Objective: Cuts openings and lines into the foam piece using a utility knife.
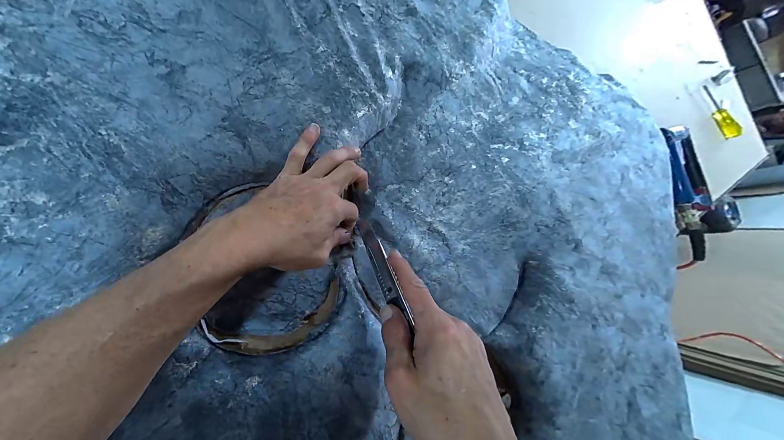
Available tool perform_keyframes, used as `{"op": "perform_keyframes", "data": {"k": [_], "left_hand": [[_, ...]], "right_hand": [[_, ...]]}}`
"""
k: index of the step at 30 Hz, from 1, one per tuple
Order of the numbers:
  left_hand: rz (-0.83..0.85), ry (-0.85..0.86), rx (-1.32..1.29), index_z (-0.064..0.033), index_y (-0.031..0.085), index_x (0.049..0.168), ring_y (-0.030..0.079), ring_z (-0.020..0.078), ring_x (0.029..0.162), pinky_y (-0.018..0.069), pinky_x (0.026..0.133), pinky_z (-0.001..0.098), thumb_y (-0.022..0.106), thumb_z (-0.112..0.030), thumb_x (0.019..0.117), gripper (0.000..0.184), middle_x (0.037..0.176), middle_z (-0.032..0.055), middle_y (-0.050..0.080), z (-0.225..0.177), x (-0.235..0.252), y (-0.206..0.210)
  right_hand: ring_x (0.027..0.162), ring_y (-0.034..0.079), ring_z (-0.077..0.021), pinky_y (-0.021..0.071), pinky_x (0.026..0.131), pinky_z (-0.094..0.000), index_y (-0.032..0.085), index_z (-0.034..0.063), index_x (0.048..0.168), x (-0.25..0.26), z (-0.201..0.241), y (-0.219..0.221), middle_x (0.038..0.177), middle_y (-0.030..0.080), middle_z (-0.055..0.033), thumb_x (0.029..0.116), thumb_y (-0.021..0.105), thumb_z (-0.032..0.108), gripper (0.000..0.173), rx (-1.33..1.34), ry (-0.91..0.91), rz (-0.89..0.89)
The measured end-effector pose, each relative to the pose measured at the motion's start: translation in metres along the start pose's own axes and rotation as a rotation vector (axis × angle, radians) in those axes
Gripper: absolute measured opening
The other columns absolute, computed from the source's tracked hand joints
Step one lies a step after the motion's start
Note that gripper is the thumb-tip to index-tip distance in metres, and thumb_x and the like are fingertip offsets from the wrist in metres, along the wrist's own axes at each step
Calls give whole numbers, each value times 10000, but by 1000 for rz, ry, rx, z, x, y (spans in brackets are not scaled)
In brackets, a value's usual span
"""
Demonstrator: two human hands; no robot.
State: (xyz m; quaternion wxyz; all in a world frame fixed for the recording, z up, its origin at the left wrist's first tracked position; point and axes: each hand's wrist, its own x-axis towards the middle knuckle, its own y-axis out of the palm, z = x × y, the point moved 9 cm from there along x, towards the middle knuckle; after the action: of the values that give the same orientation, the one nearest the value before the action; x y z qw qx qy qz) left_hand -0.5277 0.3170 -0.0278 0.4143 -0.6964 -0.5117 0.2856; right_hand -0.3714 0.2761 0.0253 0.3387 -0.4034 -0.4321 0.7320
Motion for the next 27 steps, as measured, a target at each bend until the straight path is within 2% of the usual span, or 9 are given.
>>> {"op": "perform_keyframes", "data": {"k": [3, 6, 9, 12, 16, 21, 25, 27], "left_hand": [[-30, 16, -83, -225, 758, 864, 239, 273, 1549, -46, 1217, 714, 653, -271, 937, 136, 1410, -4, 573, 3, 0, -4], [-29, 20, -123, -201, 741, 839, 241, 274, 1547, -59, 1204, 727, 627, -249, 949, 166, 1411, 10, 570, 3, 2, -4], [-31, 21, -143, -197, 740, 828, 239, 263, 1547, -75, 1202, 727, 634, -236, 947, 163, 1414, 5, 566, 3, 2, -3], [-22, 20, -159, -192, 738, 828, 256, 255, 1538, -82, 1205, 722, 630, -222, 957, 170, 1400, 2, 569, 3, 1, -4], [-27, 26, -171, -190, 736, 826, 255, 261, 1538, -88, 1202, 722, 625, -214, 954, 171, 1401, 8, 568, 3, 3, -5], [-34, 49, -209, -195, 732, 809, 270, 272, 1532, -83, 1193, 742, 607, -219, 963, 200, 1385, 18, 575, 3, 1, -6], [-39, 51, -233, -190, 739, 810, 262, 268, 1538, -91, 1192, 738, 607, -208, 965, 204, 1392, 19, 578, 5, 0, -8], [-24, 49, -247, -189, 747, 820, 265, 265, 1535, -93, 1192, 738, 605, -201, 967, 204, 1395, 19, 573, 4, 0, -8]], "right_hand": [[569, 564, -123, 500, 550, -342, 443, 251, 1573, 5, 4, 4, 694, 615, 27, 1032, 455, 277, 541, -27, 4, 31], [599, 592, -136, 515, 572, -358, 443, 244, 1575, 4, 5, 7, 708, 629, 12, 1032, 447, 259, 543, -36, -1, 69], [577, 572, -133, 500, 558, -350, 468, 218, 1562, -4, 6, 6, 670, 606, 18, 1019, 442, 249, 544, -68, -20, 107], [617, 593, -146, 516, 596, -363, 443, 232, 1576, -5, 7, 5, 701, 619, 5, 1031, 441, 258, 546, -77, 18, 153], [573, 578, -147, 504, 558, -354, 468, 212, 1562, -12, 6, 2, 654, 597, 12, 1017, 442, 251, 547, -103, -18, 119], [616, 581, -133, 508, 591, -351, 425, 241, 1586, -8, 6, 5, 693, 602, 19, 1036, 443, 263, 551, -80, 14, 140], [587, 575, -136, 503, 570, -353, 468, 219, 1562, -10, 6, 3, 680, 613, 14, 1024, 444, 251, 539, -64, -16, 113], [618, 587, -139, 513, 597, -359, 429, 237, 1584, -10, 5, 6, 703, 618, 11, 1041, 441, 259, 544, -56, 11, 149]]}}
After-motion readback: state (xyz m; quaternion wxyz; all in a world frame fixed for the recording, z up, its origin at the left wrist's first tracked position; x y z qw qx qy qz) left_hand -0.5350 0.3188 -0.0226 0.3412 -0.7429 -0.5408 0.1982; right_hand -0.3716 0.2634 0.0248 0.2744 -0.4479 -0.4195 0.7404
